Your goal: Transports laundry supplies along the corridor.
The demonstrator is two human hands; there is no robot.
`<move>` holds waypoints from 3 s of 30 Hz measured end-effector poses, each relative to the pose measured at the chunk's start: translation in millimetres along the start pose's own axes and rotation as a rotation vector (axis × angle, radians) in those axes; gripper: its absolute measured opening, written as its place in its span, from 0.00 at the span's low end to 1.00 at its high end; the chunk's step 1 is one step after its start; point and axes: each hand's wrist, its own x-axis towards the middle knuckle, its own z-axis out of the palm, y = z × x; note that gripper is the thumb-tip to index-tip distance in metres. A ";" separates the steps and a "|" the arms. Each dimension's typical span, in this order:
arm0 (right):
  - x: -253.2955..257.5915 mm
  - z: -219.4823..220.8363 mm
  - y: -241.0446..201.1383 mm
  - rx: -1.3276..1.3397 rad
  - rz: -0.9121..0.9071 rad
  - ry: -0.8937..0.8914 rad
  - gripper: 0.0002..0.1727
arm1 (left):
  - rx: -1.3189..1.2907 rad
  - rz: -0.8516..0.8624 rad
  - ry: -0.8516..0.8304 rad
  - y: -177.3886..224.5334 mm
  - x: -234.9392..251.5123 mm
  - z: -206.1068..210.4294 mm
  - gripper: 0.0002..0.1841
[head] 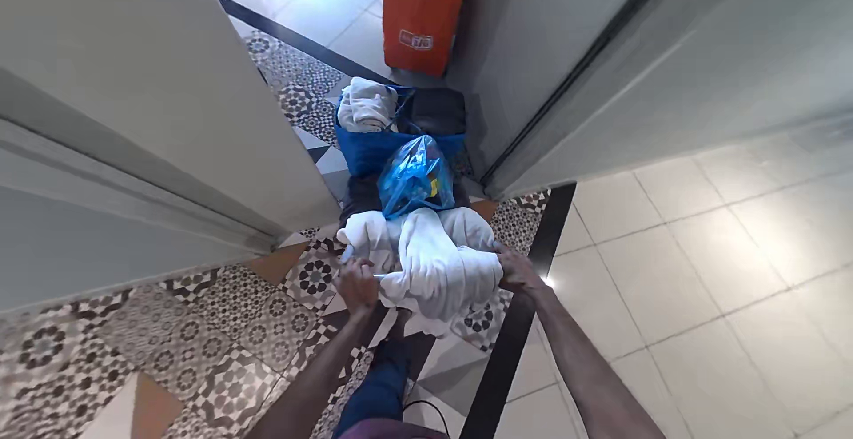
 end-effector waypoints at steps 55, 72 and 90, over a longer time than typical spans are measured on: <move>1165.6 -636.0 -385.0 -0.240 -0.357 -0.006 0.31 | -0.125 -0.410 0.466 77.9 1157.9 -225.1 0.22; 1496.2 -811.2 -585.0 -0.164 -0.342 -0.038 0.32 | -0.110 -0.629 0.338 140.0 1584.5 -367.6 0.33; 1829.0 -985.2 -705.8 -0.094 -0.424 -0.265 0.27 | 0.123 -0.360 0.421 128.5 1992.0 -439.6 0.40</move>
